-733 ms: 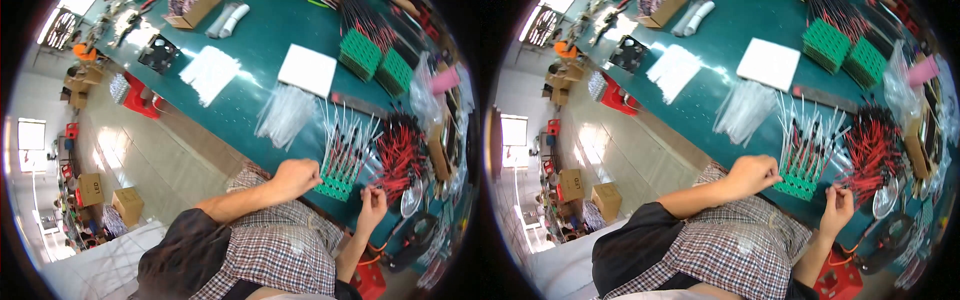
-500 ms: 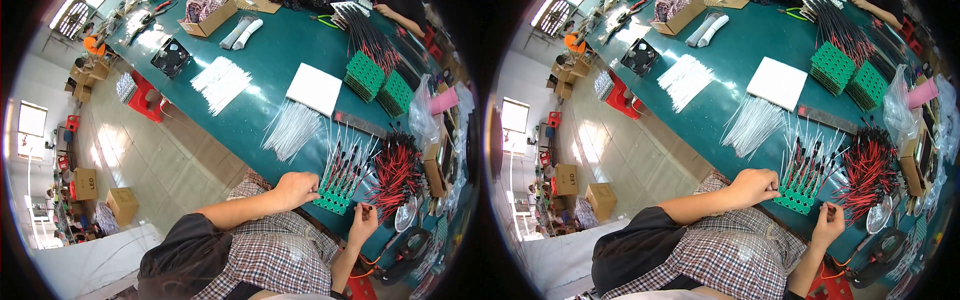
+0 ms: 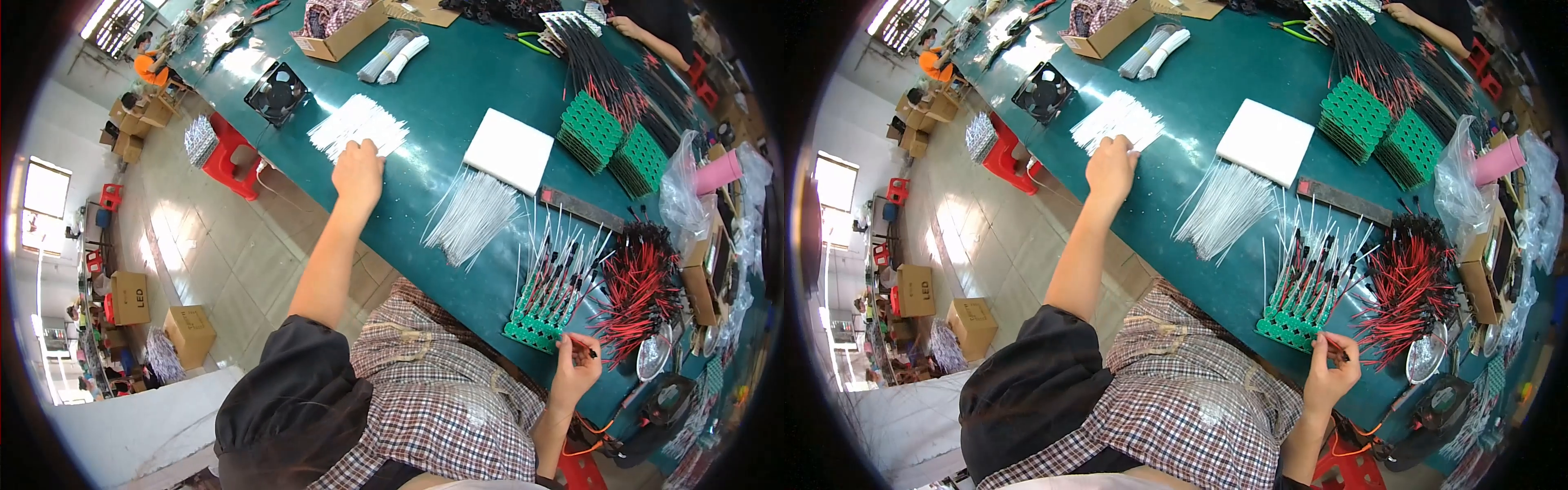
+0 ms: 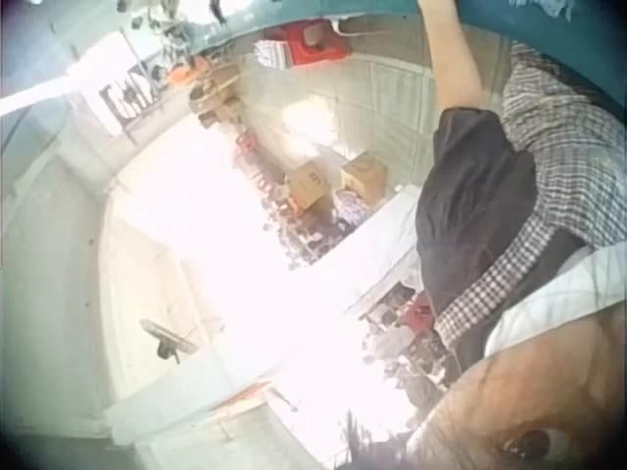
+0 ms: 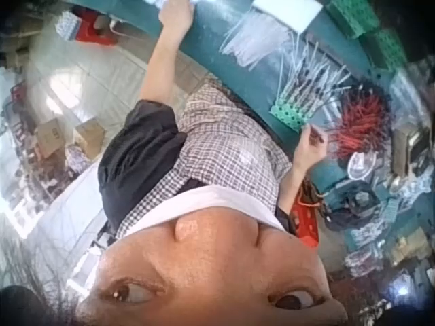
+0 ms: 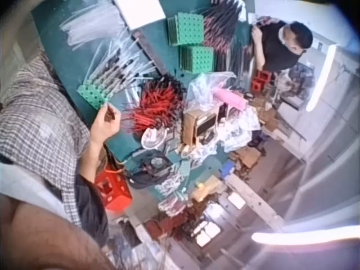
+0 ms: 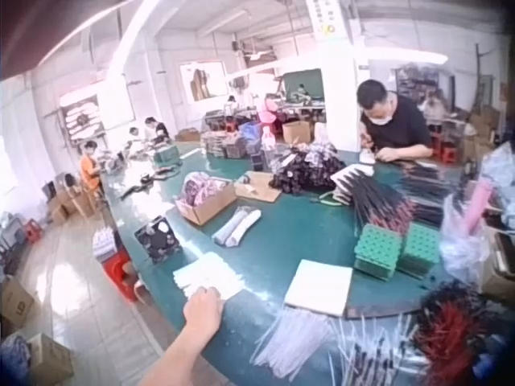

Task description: The recorder is assembling wires onto LED circuit boards and securing them at a factory workbench.

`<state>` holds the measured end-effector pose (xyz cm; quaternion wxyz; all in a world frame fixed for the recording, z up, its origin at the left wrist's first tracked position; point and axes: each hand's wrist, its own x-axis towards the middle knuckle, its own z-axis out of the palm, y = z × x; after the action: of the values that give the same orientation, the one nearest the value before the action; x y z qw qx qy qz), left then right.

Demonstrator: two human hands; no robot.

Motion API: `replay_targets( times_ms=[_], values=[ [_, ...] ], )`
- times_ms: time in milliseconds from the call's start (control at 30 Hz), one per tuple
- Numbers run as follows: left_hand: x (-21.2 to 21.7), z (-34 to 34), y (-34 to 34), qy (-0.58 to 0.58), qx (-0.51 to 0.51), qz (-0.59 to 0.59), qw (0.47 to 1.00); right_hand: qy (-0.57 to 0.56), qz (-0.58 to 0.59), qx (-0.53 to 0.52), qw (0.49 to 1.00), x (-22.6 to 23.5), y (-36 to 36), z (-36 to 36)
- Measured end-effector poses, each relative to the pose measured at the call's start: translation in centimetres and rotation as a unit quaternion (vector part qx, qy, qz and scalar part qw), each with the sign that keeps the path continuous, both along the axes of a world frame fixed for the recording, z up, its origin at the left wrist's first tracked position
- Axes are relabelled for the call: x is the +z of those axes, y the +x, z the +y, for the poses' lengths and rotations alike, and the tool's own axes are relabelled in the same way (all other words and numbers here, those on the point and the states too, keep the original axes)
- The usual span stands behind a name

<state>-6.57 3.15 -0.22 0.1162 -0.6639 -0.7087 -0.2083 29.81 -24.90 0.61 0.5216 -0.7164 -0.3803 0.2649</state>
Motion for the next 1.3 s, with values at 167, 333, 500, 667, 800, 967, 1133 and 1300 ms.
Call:
replay_targets(
  times_ms=[167,333,500,667,800,967,1133,1300],
  values=[
    [-1.0,1.9,0.0,-0.102,0.009,0.019,0.995,-0.025,-0.008,0.027,0.999,0.6,-1.2,0.2],
    [-0.5,3.0,-2.2,-0.101,-0.019,0.125,0.987,-0.02,0.08,0.019,0.996,-0.9,-2.4,2.1],
    [0.6,3.0,-1.2,-0.055,-0.011,0.09,0.994,-0.034,0.083,0.02,0.996,-0.2,-2.9,2.4],
    [1.3,-0.3,3.7,-0.157,-0.131,-0.102,0.973,-0.036,0.045,0.039,0.998,-0.5,-2.7,1.5],
    [1.2,-2.6,6.7,-0.308,-0.207,-0.204,0.906,-0.036,0.042,0.043,0.998,-0.2,-3.2,1.6],
    [0.4,-2.6,7.3,-0.33,-0.189,-0.208,0.901,-0.045,0.008,0.036,0.998,0.0,-3.7,2.2],
    [0.8,-2.7,7.4,-0.317,-0.191,-0.186,0.91,-0.045,0.004,0.034,0.998,-0.2,-3.7,2.3],
    [2.1,-3.7,7.2,-0.273,-0.18,-0.236,0.915,-0.047,-0.007,0.03,0.998,-0.5,-3.7,2.3]
  ],
)
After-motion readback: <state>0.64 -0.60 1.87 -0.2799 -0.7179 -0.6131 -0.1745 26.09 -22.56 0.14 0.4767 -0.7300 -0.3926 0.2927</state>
